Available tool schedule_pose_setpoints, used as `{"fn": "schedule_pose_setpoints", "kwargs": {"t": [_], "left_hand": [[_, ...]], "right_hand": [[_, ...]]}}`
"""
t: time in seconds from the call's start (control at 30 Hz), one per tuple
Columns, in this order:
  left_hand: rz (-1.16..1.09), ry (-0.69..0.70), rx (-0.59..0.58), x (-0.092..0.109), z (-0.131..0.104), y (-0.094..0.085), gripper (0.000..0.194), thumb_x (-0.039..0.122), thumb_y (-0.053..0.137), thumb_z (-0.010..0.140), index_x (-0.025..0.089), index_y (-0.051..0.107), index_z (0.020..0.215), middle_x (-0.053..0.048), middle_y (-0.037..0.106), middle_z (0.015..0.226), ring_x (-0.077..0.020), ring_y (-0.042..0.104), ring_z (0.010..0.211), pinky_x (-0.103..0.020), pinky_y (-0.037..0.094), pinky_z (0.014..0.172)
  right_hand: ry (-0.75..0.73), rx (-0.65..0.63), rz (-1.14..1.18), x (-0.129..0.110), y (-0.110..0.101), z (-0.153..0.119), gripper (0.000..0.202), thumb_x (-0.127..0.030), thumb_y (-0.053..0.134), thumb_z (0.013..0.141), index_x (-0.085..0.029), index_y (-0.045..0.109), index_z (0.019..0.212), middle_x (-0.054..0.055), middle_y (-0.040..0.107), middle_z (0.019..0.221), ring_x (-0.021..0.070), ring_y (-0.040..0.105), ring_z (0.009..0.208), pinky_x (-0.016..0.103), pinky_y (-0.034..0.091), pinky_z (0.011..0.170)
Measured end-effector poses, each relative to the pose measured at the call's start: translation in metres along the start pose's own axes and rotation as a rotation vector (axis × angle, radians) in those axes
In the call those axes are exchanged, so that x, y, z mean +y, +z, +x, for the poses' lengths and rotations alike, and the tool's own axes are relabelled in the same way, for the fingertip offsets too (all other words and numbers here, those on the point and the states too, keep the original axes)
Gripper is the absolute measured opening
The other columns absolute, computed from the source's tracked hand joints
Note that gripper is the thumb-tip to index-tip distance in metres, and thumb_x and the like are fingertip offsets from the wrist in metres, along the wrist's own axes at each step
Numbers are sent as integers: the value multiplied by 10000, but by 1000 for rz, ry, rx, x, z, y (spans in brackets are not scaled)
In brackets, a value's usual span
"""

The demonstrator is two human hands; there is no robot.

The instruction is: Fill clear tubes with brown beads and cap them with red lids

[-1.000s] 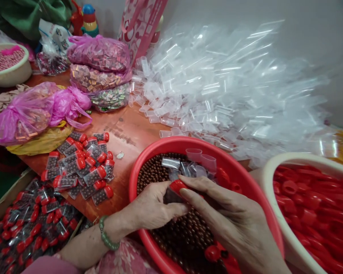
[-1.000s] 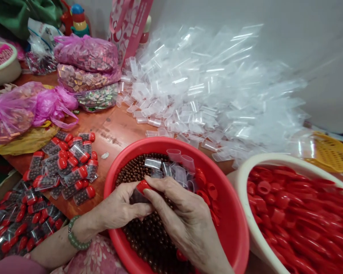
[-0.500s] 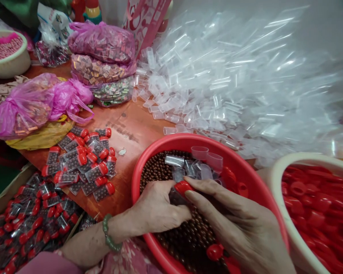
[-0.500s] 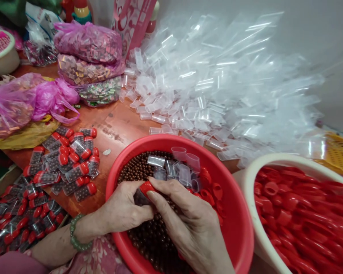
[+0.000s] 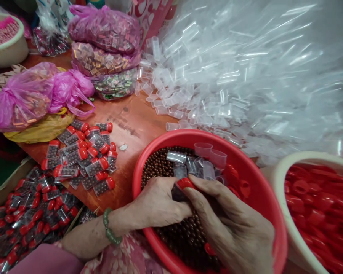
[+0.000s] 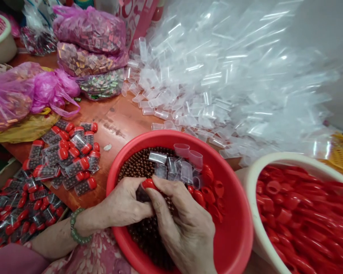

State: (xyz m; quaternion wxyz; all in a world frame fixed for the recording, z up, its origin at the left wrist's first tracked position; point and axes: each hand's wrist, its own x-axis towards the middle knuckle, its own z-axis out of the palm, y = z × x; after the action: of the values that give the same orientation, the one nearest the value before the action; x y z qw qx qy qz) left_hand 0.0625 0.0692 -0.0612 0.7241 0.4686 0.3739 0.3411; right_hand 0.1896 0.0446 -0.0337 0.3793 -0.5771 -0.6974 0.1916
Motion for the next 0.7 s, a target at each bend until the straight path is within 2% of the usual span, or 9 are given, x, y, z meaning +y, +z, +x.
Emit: {"fn": "schedule_pose_setpoints", "kwargs": {"t": [0.07,0.13,0.23,0.3,0.37,0.5,0.7], "left_hand": [[-76,-4,-19,0,1,0,64,143,597,700,139,638,748,21,596,749,-136,556,780,-230,457,740],[-203,-29,-45,2,1,-2,35,123,608,676,139,605,707,41,556,696,-107,528,720,-213,440,710],[-340,-149,-82,6,2,-4,80,137,634,658,143,555,667,67,500,600,-59,448,555,-186,382,566],[-382,-255,-105,10,3,-5,161,206,697,639,146,549,658,73,499,553,-55,427,487,-190,343,493],[-444,-325,-112,13,3,-5,270,282,776,588,144,549,634,72,508,528,-58,440,475,-194,336,480],[-549,-353,-94,13,3,-4,379,328,863,479,126,568,603,69,543,536,-51,468,515,-199,372,562],[-610,-356,-138,7,1,-1,408,358,882,459,122,590,619,55,582,560,-64,505,538,-211,393,587]], "right_hand": [[-79,13,-63,3,1,0,181,-165,611,876,-236,661,1035,17,716,882,156,689,762,289,584,731],[-200,-38,-159,7,-2,1,239,-251,590,905,-225,615,1142,48,706,923,186,690,811,315,579,745],[-364,-176,-299,14,-7,4,624,-541,557,873,-162,453,1358,133,670,1024,266,672,906,377,572,736],[-446,-217,-390,18,-7,4,799,-639,512,845,-96,370,1414,182,647,1040,305,657,911,408,562,703],[-512,-187,-480,20,-4,3,788,-593,491,879,-40,339,1419,211,637,1023,321,648,891,428,547,683],[-586,-96,-574,21,1,3,656,-400,503,892,5,358,1386,214,641,978,308,637,848,424,525,689],[-648,-109,-577,21,-2,5,593,-381,537,861,3,445,1302,190,659,918,269,642,801,371,525,692]]}}
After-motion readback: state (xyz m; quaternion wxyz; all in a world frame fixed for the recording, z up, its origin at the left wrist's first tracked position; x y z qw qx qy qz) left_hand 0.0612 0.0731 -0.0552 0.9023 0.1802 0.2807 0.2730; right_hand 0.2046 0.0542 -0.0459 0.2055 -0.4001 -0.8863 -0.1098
